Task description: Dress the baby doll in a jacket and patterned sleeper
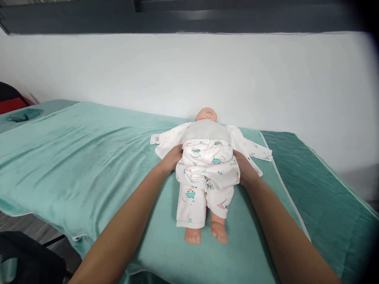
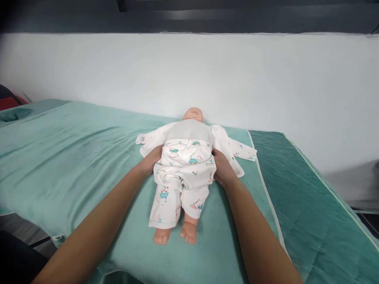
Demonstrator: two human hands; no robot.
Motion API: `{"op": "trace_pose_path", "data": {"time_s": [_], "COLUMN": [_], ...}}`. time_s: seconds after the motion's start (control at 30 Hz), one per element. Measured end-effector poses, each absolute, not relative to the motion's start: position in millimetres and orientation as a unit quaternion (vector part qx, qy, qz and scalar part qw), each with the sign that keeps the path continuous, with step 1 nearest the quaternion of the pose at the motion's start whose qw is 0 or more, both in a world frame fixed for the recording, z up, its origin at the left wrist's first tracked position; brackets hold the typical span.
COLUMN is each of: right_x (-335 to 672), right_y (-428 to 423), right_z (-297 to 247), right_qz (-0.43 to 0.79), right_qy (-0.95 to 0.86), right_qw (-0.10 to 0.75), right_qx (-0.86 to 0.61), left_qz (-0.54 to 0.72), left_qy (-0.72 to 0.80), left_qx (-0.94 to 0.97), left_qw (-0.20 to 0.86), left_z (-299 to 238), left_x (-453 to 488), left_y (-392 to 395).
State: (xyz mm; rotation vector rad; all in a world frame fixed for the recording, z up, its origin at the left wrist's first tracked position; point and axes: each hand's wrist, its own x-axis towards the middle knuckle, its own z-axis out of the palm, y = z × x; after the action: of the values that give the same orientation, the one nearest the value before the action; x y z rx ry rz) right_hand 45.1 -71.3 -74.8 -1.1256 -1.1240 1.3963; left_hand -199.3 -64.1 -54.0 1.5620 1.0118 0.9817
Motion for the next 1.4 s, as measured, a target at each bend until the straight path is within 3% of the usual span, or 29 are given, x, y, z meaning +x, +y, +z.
{"op": "trace_pose_path", "data": {"time_s": [0.3, 0.6, 0.7, 0.87, 1.0, 1.1, 1.2, 1.4], "right_x": [40.4, 39.6, 45.7, 52.9, 49.5, 43.7, 41.2, 48.1], "right_y": [-75.7, -76.3, -70.9, -62.2, -64.8, -70.6, -71.5, -61.1], "right_z": [-70.4, -69.4, -77.5, -84.3, -77.1, -68.2, -62.2, -62.1], "right_qz": [0.634, 0.440, 0.433, 0.446, 0.342, 0.268, 0.273, 0.276], "right_qy": [-0.475, -0.574, -0.559, -0.490, -0.493, -0.523, -0.564, -0.644], "right_qw": [0.458, 0.525, 0.531, 0.565, 0.583, 0.608, 0.587, 0.586], "right_qx": [-0.403, -0.449, -0.468, -0.491, -0.548, -0.534, -0.513, -0.406], "left_qz": [0.441, 0.457, 0.461, 0.465, 0.465, 0.525, 0.591, 0.565], "left_qy": [0.439, 0.428, 0.422, 0.454, 0.501, 0.542, 0.512, 0.404], "left_qx": [0.612, 0.590, 0.593, 0.607, 0.617, 0.570, 0.566, 0.658], "left_qw": [0.488, 0.510, 0.508, 0.457, 0.391, 0.325, 0.261, 0.290], "left_z": [-68.2, -70.2, -71.4, -68.7, -70.0, -73.4, -72.0, -61.9], "left_x": [-200.9, -200.2, -200.3, -199.3, -200.8, -203.6, -205.2, -209.6], "left_y": [-57.2, -53.8, -53.3, -55.9, -56.5, -53.5, -49.8, -44.5]}}
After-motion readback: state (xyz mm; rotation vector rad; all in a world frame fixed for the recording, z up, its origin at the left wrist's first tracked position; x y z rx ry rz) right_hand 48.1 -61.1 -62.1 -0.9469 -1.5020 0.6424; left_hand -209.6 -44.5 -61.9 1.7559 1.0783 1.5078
